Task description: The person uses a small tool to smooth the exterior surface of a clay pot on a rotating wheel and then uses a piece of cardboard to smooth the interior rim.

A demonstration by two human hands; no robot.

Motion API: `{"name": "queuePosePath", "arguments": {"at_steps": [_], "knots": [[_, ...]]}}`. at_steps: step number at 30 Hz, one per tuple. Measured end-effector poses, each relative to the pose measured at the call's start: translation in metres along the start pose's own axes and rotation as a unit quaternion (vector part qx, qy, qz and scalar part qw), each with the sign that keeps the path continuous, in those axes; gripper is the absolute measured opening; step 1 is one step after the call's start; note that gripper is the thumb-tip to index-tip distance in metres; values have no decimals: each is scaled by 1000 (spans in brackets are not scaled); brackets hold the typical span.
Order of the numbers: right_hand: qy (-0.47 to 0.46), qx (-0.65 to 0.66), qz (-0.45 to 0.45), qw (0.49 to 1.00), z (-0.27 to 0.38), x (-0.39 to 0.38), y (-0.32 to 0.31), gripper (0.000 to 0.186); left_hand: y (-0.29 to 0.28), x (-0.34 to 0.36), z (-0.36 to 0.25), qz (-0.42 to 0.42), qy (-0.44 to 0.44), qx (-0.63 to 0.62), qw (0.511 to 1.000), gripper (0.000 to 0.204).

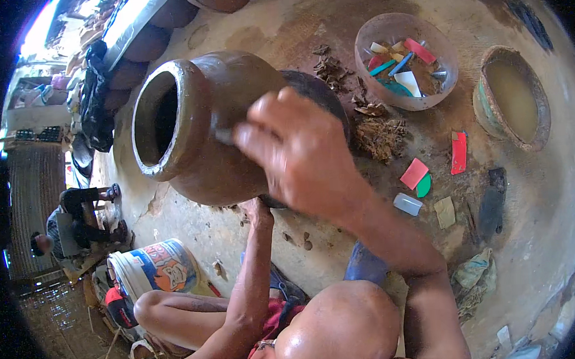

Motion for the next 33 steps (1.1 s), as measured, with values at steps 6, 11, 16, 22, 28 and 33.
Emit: {"name": "queuePosePath", "arguments": {"at_steps": [6,11,16,22,28,33], "knots": [[-6,19,6,1000,5,-12,-14,42,10,-5,-4,43,-7,3,999,72],[71,12,-58,996,-62,24,3,26,11,-6,-3,-46,-39,21,998,51],[89,37,-50,994,-27,11,1,24,6,-8,-1,13,-23,-35,999,56],[14,37,-42,998,31,-50,2,33,43,-38,-11,82,-82,-107,987,56],[-35,-35,-119,992,-7,-14,-19,29,26,-44,-19,-61,-140,-80,985,52],[-128,-1,-26,991,-1,8,3,26,15,-33,-9,-69,-117,-88,987,50]]}}
Point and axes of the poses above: each hand's wrist, its own x-axis towards the middle knuckle, its own y-axis out of the palm, z = x × y, the point moved 6 cm from there along x, towards the middle knuckle, and after that the axes turned 7 degrees about -x, right-handed, at the moved point
